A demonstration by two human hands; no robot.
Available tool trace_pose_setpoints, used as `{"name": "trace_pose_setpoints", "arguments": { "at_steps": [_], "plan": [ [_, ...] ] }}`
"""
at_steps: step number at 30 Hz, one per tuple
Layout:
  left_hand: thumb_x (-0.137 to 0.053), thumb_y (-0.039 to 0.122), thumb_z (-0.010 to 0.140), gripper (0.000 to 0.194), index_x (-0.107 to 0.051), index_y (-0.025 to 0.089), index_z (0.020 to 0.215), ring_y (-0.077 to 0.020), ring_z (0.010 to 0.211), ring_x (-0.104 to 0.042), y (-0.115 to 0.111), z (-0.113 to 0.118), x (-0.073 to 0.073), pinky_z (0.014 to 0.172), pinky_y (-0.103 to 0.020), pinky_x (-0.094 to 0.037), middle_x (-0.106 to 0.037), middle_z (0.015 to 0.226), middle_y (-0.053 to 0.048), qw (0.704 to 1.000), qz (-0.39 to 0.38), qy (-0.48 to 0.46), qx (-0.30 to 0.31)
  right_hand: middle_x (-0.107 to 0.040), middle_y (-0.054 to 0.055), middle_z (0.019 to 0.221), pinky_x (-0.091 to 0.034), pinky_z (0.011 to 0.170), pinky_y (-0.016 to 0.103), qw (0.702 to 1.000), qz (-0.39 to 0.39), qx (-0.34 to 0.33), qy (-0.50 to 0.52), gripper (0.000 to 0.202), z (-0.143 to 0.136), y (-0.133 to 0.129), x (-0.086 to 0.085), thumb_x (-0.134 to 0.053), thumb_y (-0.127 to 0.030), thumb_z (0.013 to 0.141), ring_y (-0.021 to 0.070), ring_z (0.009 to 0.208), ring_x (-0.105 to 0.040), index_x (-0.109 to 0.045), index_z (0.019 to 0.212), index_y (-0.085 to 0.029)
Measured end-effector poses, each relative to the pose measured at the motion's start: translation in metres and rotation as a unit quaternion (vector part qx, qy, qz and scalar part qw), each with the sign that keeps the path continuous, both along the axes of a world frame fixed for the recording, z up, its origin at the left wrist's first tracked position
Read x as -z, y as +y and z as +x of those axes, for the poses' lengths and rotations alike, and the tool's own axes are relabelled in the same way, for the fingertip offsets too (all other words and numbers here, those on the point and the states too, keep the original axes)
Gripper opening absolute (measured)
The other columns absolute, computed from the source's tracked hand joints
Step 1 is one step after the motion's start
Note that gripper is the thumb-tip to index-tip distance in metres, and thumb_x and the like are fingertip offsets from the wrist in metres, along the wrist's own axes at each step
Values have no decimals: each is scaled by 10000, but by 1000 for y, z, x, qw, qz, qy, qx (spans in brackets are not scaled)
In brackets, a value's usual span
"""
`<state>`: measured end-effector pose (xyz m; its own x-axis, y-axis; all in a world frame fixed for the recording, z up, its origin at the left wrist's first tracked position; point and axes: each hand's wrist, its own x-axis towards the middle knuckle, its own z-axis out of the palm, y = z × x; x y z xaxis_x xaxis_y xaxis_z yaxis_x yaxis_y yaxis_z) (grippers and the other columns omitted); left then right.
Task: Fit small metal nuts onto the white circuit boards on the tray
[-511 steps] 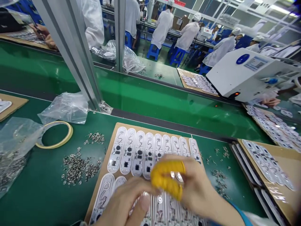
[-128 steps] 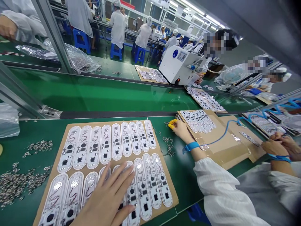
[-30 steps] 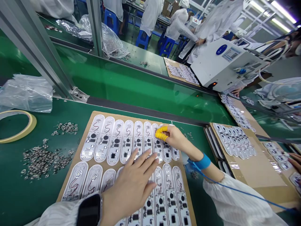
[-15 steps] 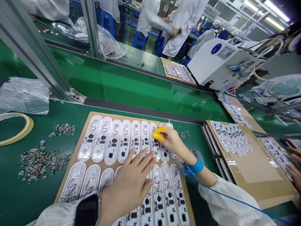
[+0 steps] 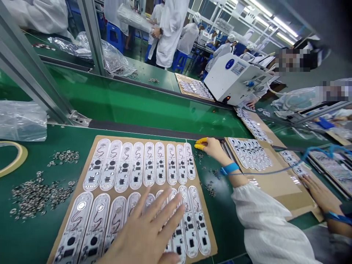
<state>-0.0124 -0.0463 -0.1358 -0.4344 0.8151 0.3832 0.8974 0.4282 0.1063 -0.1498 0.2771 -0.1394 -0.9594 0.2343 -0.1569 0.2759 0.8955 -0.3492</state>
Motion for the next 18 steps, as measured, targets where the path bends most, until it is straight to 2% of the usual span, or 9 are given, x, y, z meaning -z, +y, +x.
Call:
{"name": "trace_pose_setpoints", "arguments": {
  "at_steps": [3, 6, 8, 10, 11, 12, 14, 16, 18],
  "plan": [
    [-369, 605, 842, 640, -425, 221, 1352, -202, 1134, -541, -8, 8, -4, 890, -344, -406, -451, 1365, 28, 997, 32, 65, -10, -633, 14, 798, -493, 829, 343, 1000, -7, 12, 2, 142, -5, -1, 5, -636, -243, 830, 135, 806, -607, -615, 762, -119],
    [-388, 562, 856, 616, -381, 234, 1378, -183, 1118, -565, -16, 11, -5, 853, -315, -435, -451, 1361, 43, 999, 15, 45, 7, -618, 20, 793, -477, 840, 342, 998, -55, 19, 33, 199, -5, -10, 2, -615, -273, 844, 140, 831, -595, -587, 715, -125],
    [-370, 495, 888, 542, -370, 266, 1380, -164, 1178, -546, -19, 11, -8, 881, -287, -459, -430, 1379, 58, 998, -18, -47, 24, -606, 24, 752, -468, 839, 349, 992, -110, 10, 56, 203, 3, -22, -6, -643, -271, 812, 143, 796, -584, -575, 685, -128],
    [-330, 468, 909, 499, -357, 314, 1382, -144, 1249, -500, -19, 9, -13, 920, -267, -478, -420, 1396, 67, 975, -29, -218, 2, -607, 39, 737, -467, 817, 344, 980, -187, -10, 73, 199, 22, -39, -17, -682, -297, 757, 149, 757, -572, -586, 694, -135],
    [-309, 479, 911, 493, -347, 339, 1382, -138, 1274, -477, -17, 7, -16, 942, -266, -481, -421, 1402, 64, 946, -17, -322, -26, -614, 49, 749, -472, 789, 330, 969, -235, -25, 76, 214, 34, -50, -23, -697, -331, 729, 150, 740, -567, -600, 719, -141],
    [-293, 503, 908, 496, -336, 362, 1381, -134, 1285, -463, -13, 4, -18, 961, -271, -480, -421, 1408, 57, 904, 6, -425, -57, -614, 48, 763, -478, 760, 310, 955, -285, -40, 76, 259, 49, -61, -28, -701, -388, 709, 147, 733, -565, -606, 744, -149],
    [-290, 560, 889, 505, -352, 376, 1355, -131, 1255, -481, 1, -3, -23, 974, -283, -476, -442, 1395, 30, 801, 88, -583, -101, -586, 22, 732, -481, 667, 272, 923, -373, -64, 66, 354, 80, -85, -38, -699, -491, 676, 123, 667, -537, -613, 784, -165],
    [-336, 576, 869, 501, -407, 324, 1297, -115, 1149, -535, 17, -11, -26, 945, -272, -476, -505, 1313, -9, 720, 185, -661, -106, -547, 2, 698, -468, 603, 242, 892, -442, -75, 62, 411, 107, -105, -44, -665, -578, 680, 99, 611, -500, -595, 741, -178],
    [-398, 541, 863, 447, -485, 245, 1185, -77, 979, -570, 32, -17, -27, 866, -226, -474, -581, 1149, -23, 678, 266, -680, -81, -544, -6, 714, -478, 630, 222, 849, -521, -64, 59, 389, 125, -119, -47, -690, -564, 680, 89, 639, -508, -605, 722, -187]
  ]
}}
